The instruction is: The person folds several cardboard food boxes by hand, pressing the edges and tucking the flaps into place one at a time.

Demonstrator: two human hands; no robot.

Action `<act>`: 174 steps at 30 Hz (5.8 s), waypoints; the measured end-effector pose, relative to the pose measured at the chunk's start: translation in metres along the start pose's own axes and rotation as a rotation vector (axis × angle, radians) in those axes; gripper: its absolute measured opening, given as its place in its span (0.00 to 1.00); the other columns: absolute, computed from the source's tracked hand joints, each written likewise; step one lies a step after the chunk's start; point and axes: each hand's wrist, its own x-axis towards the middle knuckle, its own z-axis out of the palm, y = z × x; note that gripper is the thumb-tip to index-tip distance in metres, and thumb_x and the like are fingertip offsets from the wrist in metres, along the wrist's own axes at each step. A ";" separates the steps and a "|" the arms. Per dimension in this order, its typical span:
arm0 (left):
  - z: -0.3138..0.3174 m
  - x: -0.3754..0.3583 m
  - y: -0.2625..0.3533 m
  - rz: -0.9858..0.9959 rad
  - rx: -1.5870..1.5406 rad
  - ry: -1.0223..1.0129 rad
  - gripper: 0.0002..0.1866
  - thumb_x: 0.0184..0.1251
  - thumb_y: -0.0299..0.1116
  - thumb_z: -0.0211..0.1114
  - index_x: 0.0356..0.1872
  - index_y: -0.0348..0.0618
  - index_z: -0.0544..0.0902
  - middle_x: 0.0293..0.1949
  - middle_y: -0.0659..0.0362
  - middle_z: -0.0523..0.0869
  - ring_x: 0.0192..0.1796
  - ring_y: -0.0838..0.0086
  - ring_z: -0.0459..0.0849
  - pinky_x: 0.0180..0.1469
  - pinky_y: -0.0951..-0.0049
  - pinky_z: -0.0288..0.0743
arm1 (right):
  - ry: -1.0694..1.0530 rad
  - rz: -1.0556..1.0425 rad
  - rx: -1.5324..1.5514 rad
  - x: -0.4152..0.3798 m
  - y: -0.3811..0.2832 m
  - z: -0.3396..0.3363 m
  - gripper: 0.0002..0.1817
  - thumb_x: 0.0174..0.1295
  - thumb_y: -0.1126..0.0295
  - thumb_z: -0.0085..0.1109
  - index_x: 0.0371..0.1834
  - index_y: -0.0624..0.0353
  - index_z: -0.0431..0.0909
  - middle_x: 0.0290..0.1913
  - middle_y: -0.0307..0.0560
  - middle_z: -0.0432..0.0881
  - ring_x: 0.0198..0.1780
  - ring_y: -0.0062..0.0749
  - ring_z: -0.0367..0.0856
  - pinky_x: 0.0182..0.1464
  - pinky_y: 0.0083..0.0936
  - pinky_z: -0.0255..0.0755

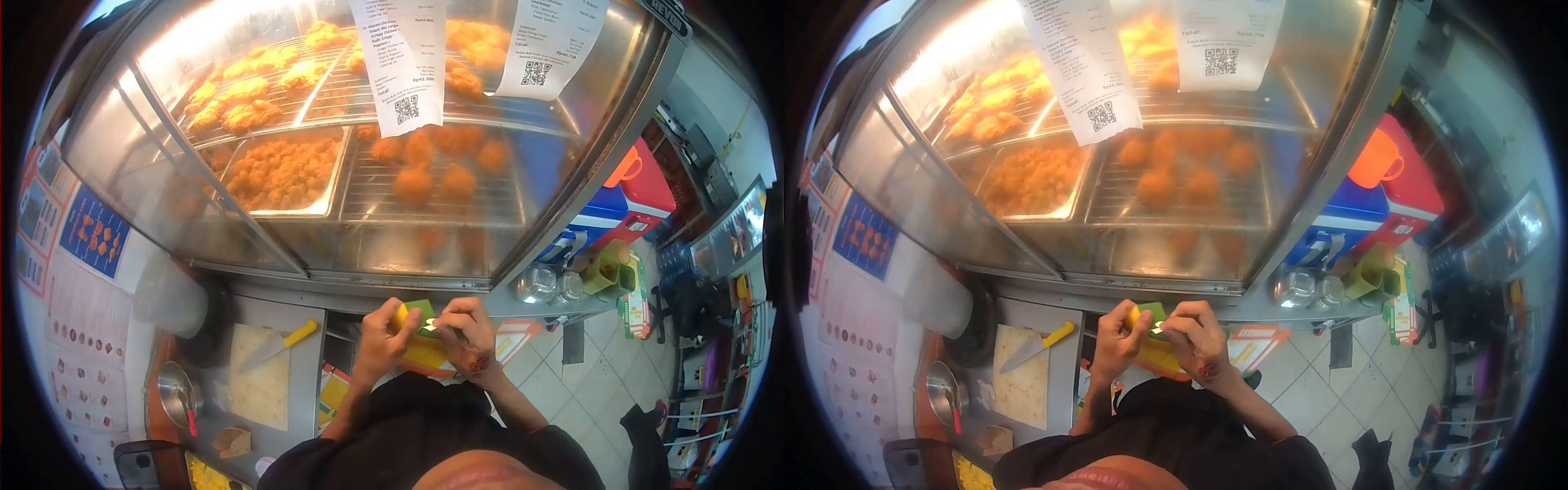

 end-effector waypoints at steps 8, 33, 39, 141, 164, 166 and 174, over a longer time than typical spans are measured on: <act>-0.002 -0.004 0.009 0.115 -0.036 -0.190 0.13 0.71 0.32 0.61 0.48 0.33 0.82 0.29 0.60 0.83 0.31 0.83 0.78 0.34 0.81 0.72 | -0.079 0.011 0.063 -0.002 0.010 -0.004 0.08 0.54 0.81 0.65 0.37 0.61 0.80 0.38 0.46 0.83 0.36 0.37 0.79 0.40 0.27 0.72; -0.038 -0.026 -0.031 -0.137 -0.328 -0.246 0.14 0.73 0.30 0.60 0.52 0.30 0.79 0.39 0.60 0.85 0.41 0.82 0.81 0.44 0.81 0.74 | 0.254 0.160 -0.489 -0.006 0.036 0.006 0.19 0.60 0.72 0.67 0.51 0.58 0.70 0.37 0.44 0.78 0.38 0.29 0.77 0.37 0.22 0.70; -0.027 -0.026 -0.025 -0.142 -0.501 0.043 0.17 0.71 0.27 0.61 0.56 0.27 0.76 0.46 0.51 0.86 0.47 0.72 0.85 0.51 0.71 0.80 | -0.303 0.219 0.234 -0.019 -0.001 0.015 0.20 0.48 0.72 0.76 0.42 0.60 0.77 0.42 0.46 0.80 0.39 0.31 0.80 0.43 0.25 0.75; 0.062 0.004 -0.050 -0.039 0.255 -0.813 0.16 0.75 0.34 0.51 0.26 0.35 0.73 0.23 0.52 0.73 0.27 0.65 0.71 0.33 0.67 0.67 | -0.182 0.326 0.015 -0.081 0.056 -0.071 0.03 0.62 0.70 0.64 0.36 0.54 0.84 0.38 0.37 0.83 0.36 0.23 0.77 0.49 0.28 0.65; 0.056 -0.021 -0.068 0.114 0.080 -0.018 0.10 0.71 0.30 0.59 0.46 0.33 0.77 0.37 0.50 0.84 0.38 0.68 0.85 0.43 0.70 0.78 | -0.136 0.468 0.121 -0.080 0.065 -0.016 0.14 0.70 0.70 0.51 0.55 0.65 0.73 0.42 0.52 0.80 0.42 0.32 0.79 0.45 0.27 0.72; 0.060 -0.025 -0.064 0.106 0.069 0.071 0.10 0.72 0.31 0.59 0.45 0.33 0.77 0.38 0.50 0.84 0.37 0.68 0.85 0.42 0.70 0.79 | -0.002 0.670 0.278 -0.078 0.057 0.002 0.12 0.69 0.72 0.54 0.52 0.65 0.73 0.41 0.51 0.82 0.41 0.29 0.81 0.44 0.24 0.73; 0.051 -0.037 -0.078 -0.122 0.145 0.133 0.14 0.75 0.38 0.56 0.35 0.36 0.75 0.29 0.59 0.81 0.29 0.79 0.78 0.33 0.76 0.72 | -0.046 0.797 0.217 -0.068 0.042 0.012 0.05 0.64 0.78 0.59 0.42 0.63 0.77 0.36 0.43 0.81 0.39 0.23 0.79 0.41 0.18 0.72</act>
